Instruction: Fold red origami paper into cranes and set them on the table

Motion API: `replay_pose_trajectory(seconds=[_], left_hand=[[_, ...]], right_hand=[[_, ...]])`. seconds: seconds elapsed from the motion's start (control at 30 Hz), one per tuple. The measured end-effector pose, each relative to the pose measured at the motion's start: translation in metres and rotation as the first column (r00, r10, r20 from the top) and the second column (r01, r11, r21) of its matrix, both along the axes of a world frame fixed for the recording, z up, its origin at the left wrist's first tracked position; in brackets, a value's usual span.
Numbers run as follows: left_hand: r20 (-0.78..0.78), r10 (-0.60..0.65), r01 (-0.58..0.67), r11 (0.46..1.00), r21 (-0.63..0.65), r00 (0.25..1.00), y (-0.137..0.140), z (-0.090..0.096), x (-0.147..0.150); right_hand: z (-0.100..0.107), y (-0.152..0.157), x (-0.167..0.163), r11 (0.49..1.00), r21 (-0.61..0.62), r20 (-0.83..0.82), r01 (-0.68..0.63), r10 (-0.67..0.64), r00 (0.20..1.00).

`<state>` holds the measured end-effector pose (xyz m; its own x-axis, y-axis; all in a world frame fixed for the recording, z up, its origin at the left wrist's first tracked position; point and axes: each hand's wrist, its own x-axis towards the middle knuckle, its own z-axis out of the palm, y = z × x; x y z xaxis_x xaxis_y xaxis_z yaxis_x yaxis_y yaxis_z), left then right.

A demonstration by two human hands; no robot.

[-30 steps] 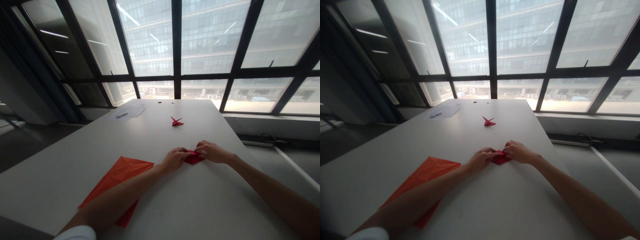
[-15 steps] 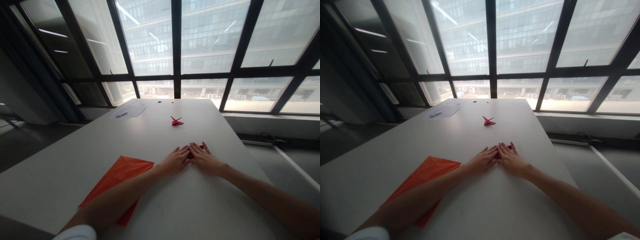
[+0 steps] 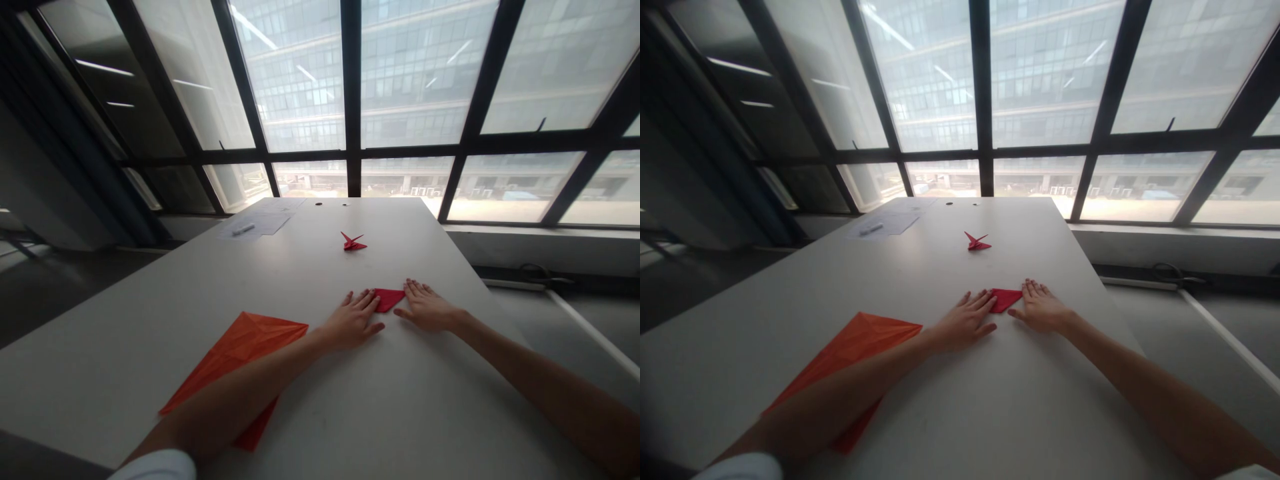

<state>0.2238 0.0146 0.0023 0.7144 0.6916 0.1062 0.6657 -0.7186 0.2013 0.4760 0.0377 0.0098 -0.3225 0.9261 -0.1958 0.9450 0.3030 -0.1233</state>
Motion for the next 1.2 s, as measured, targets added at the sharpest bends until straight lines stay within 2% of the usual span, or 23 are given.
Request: replay_pose_trajectory(seconds=[0.07,0.13,0.2,0.27,0.33,0.43,0.5,0.6,0.73,0.87,1.0,1.1,1.2], left_hand=[[0.003,-0.004,0.004,1.0,-0.014,1.0,0.0,0.001,0.0],[0.007,-0.008,0.008,1.0,-0.02,1.0,0.0,0.002,0.0],[0.005,-0.005,0.006,1.0,-0.022,1.0,0.0,0.002,0.0],[0.004,0.007,-0.007,1.0,-0.021,1.0,0.0,0.001,0.001],[0.009,0.02,-0.02,1.0,-0.014,1.0,-0.001,0.001,0.001],[0.002,0.021,-0.021,1.0,-0.001,1.0,-0.001,0.0,0.001],[-0.019,0.017,-0.017,1.0,0.002,1.0,-0.001,-0.001,0.001],[-0.033,0.046,-0.046,0.999,0.004,0.998,-0.001,-0.003,0.0],[-0.001,0.142,-0.142,0.99,-0.002,0.99,-0.004,-0.003,0.001],[0.063,0.213,-0.212,0.977,-0.014,0.975,-0.003,-0.003,0.002],[0.169,0.336,-0.338,0.941,-0.016,0.927,0.005,-0.005,0.0],[0.309,0.317,-0.347,0.937,0.047,0.897,0.01,-0.002,-0.002],[0.362,0.253,-0.303,0.949,0.089,0.897,0.014,0.002,-0.006]], right_hand=[[0.003,-0.001,-0.001,0.994,0.073,-0.004,0.076,-0.076,0.997],[0.004,-0.007,-0.008,0.967,0.224,-0.054,0.123,-0.114,0.992],[0.002,-0.016,-0.021,0.917,0.388,-0.104,0.09,-0.054,0.993],[-0.004,-0.025,-0.034,0.89,0.455,-0.115,-0.038,0.101,0.988],[-0.012,-0.029,-0.042,0.899,0.389,-0.12,-0.204,0.268,0.956],[-0.023,-0.021,-0.038,0.951,0.201,-0.161,-0.234,0.268,0.95],[-0.027,-0.011,-0.029,0.963,0.15,-0.172,-0.223,0.247,0.954],[-0.029,0.003,-0.017,0.976,0.144,-0.163,-0.16,0.183,0.969],[-0.028,0.01,-0.013,0.975,0.158,-0.149,-0.158,0.182,0.972],[-0.028,0.01,-0.015,0.974,0.169,-0.158,-0.153,0.18,0.971],[-0.029,0.011,-0.016,0.976,0.174,-0.174,-0.129,0.159,0.972],[-0.026,0.01,-0.018,0.981,0.169,-0.195,-0.1,0.133,0.972],[-0.021,0.006,-0.022,0.983,0.176,-0.225,-0.061,0.1,0.969]])
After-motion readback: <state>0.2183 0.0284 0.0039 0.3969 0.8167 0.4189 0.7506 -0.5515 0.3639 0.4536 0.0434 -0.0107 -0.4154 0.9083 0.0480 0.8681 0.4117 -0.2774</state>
